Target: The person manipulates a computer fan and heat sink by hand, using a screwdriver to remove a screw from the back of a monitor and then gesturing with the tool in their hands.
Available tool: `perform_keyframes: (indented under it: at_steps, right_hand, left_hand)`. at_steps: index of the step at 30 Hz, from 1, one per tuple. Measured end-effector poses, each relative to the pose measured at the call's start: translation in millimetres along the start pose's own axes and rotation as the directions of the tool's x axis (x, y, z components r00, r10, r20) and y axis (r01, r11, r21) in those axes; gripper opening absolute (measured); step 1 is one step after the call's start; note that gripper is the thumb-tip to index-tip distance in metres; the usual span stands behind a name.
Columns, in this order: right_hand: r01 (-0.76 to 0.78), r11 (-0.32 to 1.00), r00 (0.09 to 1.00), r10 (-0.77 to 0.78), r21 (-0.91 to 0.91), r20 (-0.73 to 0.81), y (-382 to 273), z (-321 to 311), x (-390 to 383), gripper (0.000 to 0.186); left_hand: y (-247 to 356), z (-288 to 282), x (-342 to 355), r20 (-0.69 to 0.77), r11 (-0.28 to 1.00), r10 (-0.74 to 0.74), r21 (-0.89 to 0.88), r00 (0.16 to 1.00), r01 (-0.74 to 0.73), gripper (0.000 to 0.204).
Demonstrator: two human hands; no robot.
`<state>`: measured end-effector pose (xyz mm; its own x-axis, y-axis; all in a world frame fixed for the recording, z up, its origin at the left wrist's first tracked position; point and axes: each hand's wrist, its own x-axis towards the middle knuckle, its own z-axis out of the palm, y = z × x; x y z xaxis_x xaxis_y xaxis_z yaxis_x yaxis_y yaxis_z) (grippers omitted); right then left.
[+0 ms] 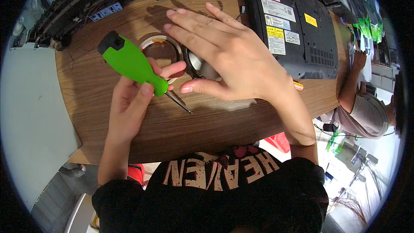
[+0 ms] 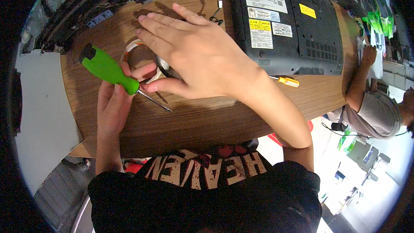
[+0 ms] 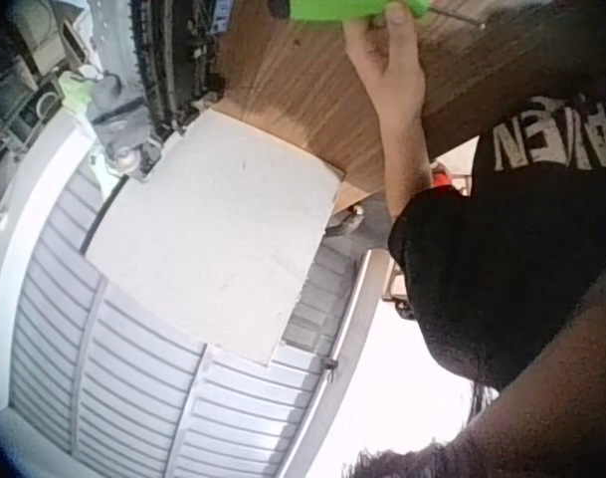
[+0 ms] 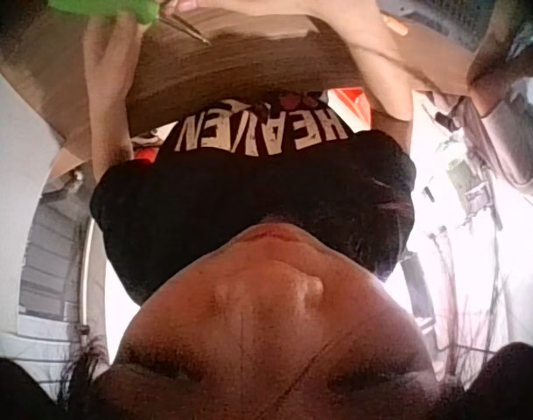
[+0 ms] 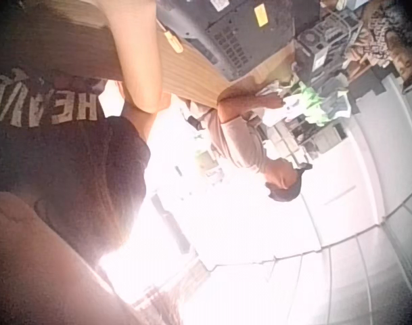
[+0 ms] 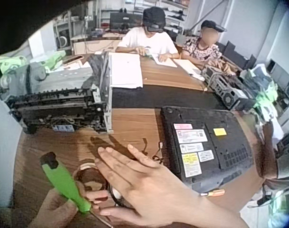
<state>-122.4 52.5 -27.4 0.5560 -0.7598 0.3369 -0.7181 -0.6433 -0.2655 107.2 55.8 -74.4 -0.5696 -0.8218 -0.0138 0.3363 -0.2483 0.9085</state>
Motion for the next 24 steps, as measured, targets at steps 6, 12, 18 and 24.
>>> perform_keyframes:
  at_steps: [6, 12, 18, 24]
  right_hand:
    - [0.013, 1.000, 1.000, -0.012, -0.017, 0.023, 1.4, 0.7, 4.7, 0.075]
    - [0.000, 0.999, 1.000, 0.001, -0.048, 0.023, 7.0, -5.3, 4.8, 0.075]
    - [-0.159, 0.981, 0.986, 0.152, -0.108, -0.070, 25.5, -52.8, -34.0, 0.071]
    - [-0.318, 0.853, 0.906, 0.402, 0.414, -0.133, -24.2, -65.5, -76.8, 0.074]
  left_hand:
    - [3.0, 4.6, 1.6, 0.022, 1.000, 0.009, -0.016, 1.000, -0.009, 0.027]
    - [5.7, 5.4, 2.0, 0.021, 1.000, 0.003, 0.004, 1.000, -0.003, 0.029]
    - [8.0, -9.6, -10.9, 0.021, 0.998, -0.061, 0.002, 0.998, 0.061, 0.032]
    - [29.7, 26.3, -14.2, 0.098, 0.947, -0.040, 0.322, 0.994, 0.006, 0.036]
